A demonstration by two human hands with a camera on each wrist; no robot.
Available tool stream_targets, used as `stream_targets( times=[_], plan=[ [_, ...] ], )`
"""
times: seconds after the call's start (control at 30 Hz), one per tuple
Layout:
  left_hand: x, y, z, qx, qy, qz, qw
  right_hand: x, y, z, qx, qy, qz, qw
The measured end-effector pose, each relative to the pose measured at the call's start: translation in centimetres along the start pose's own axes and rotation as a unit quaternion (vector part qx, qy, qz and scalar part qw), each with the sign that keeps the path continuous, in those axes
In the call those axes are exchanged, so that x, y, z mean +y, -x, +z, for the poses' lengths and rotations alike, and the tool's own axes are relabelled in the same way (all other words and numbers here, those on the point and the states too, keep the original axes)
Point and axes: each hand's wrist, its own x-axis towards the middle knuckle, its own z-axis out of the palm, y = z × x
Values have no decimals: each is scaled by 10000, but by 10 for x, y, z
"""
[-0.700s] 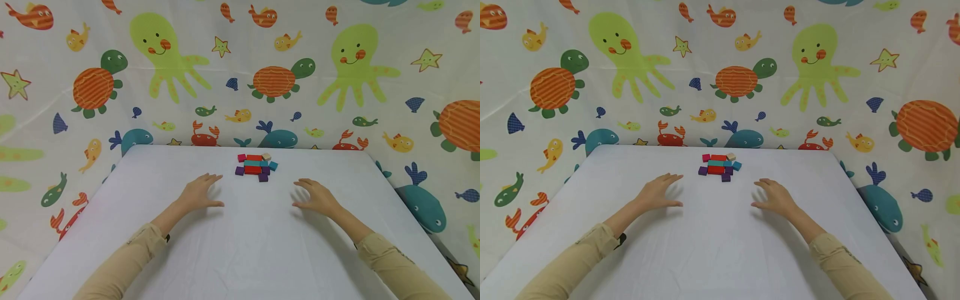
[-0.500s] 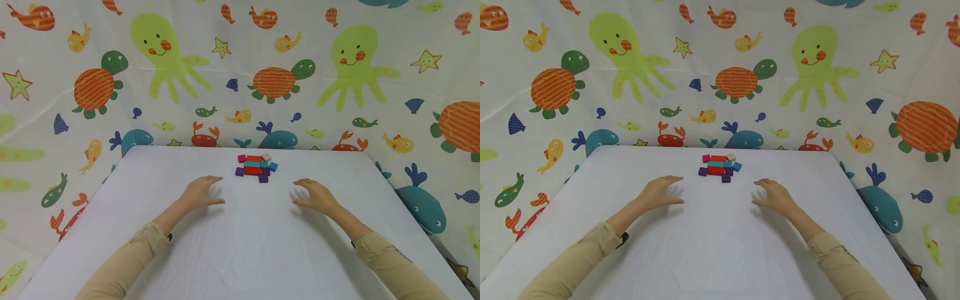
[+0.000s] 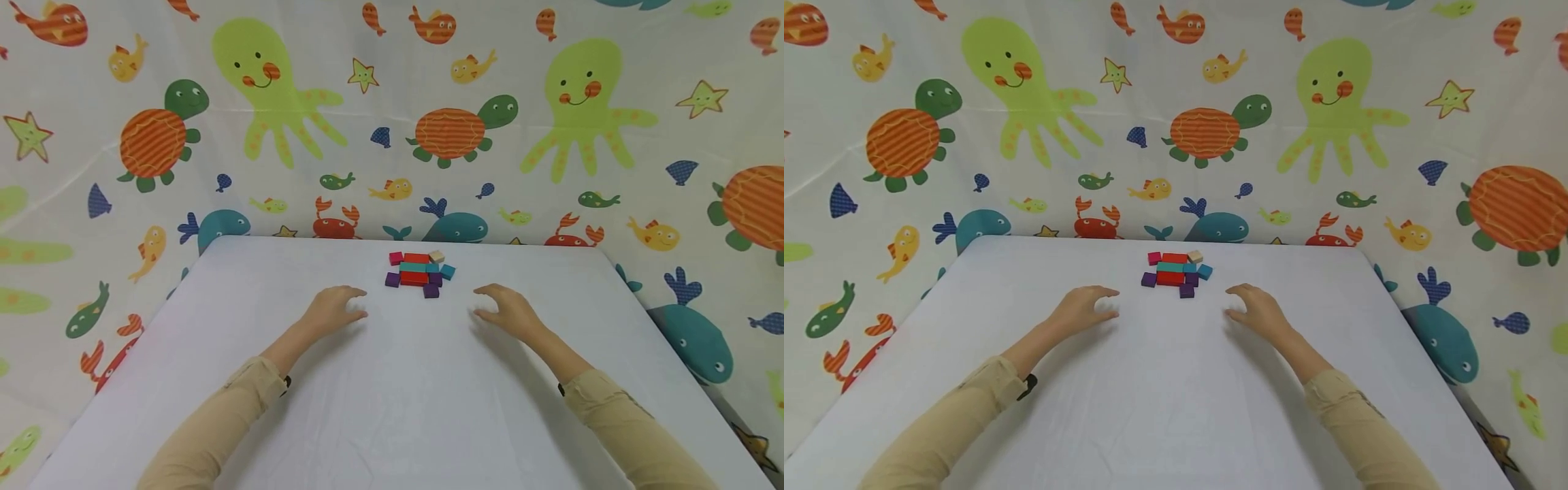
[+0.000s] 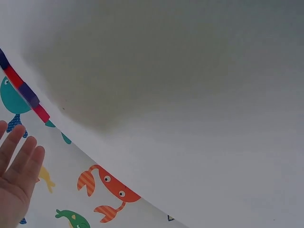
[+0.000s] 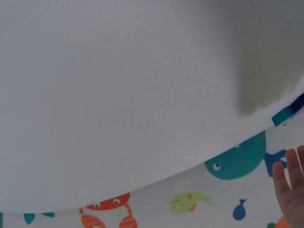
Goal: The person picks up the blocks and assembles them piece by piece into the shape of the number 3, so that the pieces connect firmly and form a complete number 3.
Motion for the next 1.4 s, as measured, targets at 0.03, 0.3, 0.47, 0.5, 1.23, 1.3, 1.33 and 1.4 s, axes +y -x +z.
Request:
stream_targets(
  times=[0.03, 0.3, 0.47, 0.5, 1.23, 1.3, 1.33, 1.4],
  plan=[
    [0, -2, 0, -9, 16, -53, 10000, -1, -2, 0, 1, -9, 10, 10000],
    [4, -20, 0, 251, 184, -88, 9995, -3, -15, 2, 154, -75, 50, 9998],
    [6, -34, 3, 374, 238, -140, 9989, -3, -24, 5, 176, 10, -3, 9998],
    [6, -37, 3, 406, 224, -154, 9988, -3, -25, 5, 187, -4, -7, 9998],
    [12, -88, 17, 631, 618, -46, 9961, -8, -71, 21, 407, -292, -106, 9987],
    [12, -93, 18, 688, 661, -80, 9954, -10, -75, 22, 384, -339, -20, 9987],
    [12, -95, 18, 728, 644, -71, 9952, -11, -77, 22, 367, -357, 14, 9987],
    [12, -99, 18, 802, 603, -40, 9949, -13, -81, 22, 339, -393, 47, 9986]
  ],
)
